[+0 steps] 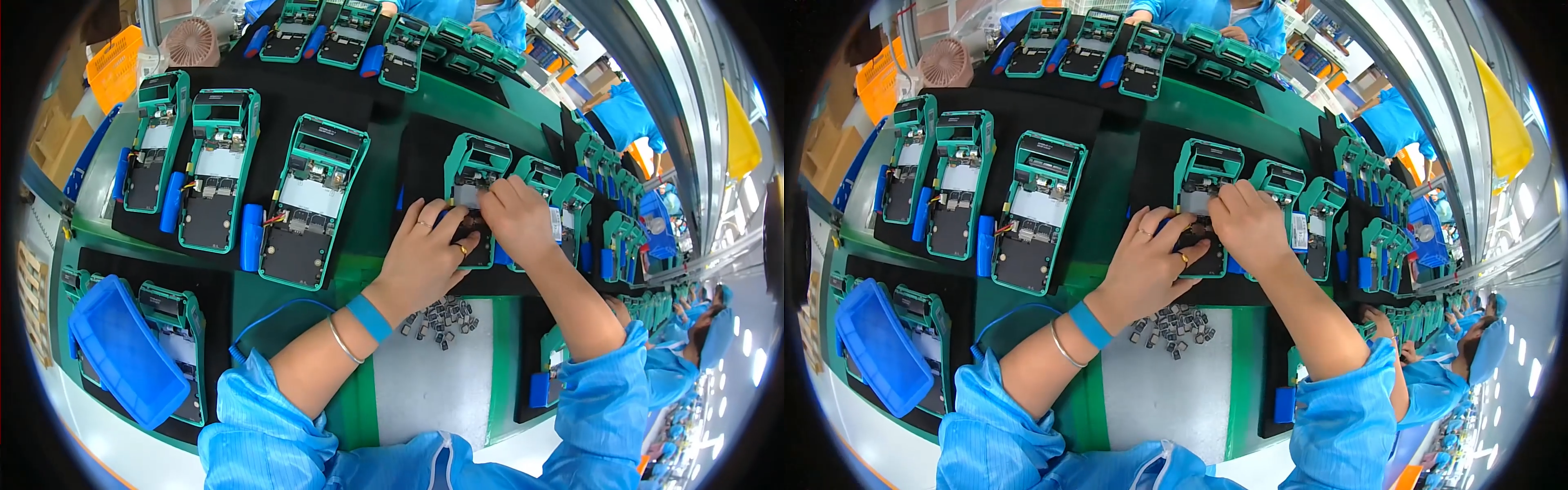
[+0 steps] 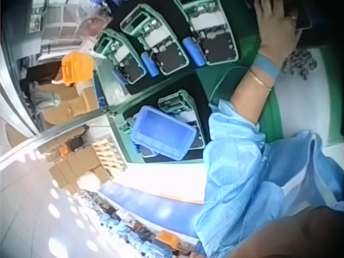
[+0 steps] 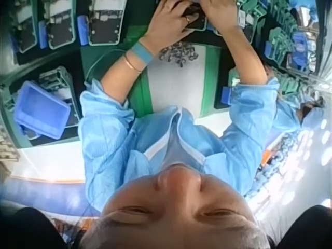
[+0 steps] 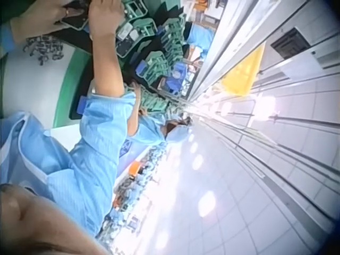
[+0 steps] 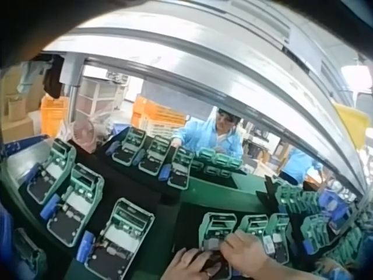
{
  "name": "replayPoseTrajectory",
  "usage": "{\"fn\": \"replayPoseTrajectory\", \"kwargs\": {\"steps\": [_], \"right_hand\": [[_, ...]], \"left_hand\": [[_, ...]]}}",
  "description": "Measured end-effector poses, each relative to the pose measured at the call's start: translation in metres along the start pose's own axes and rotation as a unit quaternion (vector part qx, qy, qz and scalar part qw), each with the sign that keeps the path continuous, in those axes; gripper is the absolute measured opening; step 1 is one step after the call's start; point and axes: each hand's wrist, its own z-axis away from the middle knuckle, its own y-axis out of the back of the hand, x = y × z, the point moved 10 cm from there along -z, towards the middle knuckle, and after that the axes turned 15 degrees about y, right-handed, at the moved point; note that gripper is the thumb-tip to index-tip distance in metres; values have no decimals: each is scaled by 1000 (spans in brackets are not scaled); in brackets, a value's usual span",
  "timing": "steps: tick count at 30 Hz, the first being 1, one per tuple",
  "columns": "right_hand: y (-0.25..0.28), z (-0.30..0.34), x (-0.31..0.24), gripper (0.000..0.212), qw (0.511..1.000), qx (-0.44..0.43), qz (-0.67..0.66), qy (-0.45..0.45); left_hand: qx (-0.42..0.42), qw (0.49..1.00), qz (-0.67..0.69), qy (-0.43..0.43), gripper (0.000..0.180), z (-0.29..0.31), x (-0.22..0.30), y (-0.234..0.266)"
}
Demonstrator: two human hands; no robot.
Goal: The person assembles electronic devices by hand, placing circuit boards, batteries, and screws into green plastic housings on an assembly line.
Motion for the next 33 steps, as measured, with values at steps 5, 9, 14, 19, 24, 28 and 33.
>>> {"fn": "replayPoseTrajectory", "kwargs": {"steps": [5, 9, 14, 19, 24, 28, 33], "right_hand": [[0, -3, 3, 12, 999, -27, 24, 9], [3, -7, 12, 11, 1000, -15, -7, -16], [-6, -4, 19, 9, 994, -79, 48, -57], [30, 17, 18, 11, 978, 26, -104, -179], [31, 97, -46, 10, 824, -38, -439, -357], [37, 130, -88, 12, 830, -6, -456, -323], [19, 144, -98, 7, 794, -51, -458, -397]], "left_hand": [[0, 1000, -4, -8, 45, 0, 4, 1], [-1, 1000, -13, 0, 49, 1, 2, 0], [4, 1000, -9, -4, 49, -2, 8, -1], [4, 1000, -18, -6, 48, -5, 1, 14], [2, 1000, -7, -24, 50, -7, -7, 11], [4, 1000, -15, -14, 57, -5, -4, 13], [38, 999, -12, -22, 61, -1, 4, 18]]}}
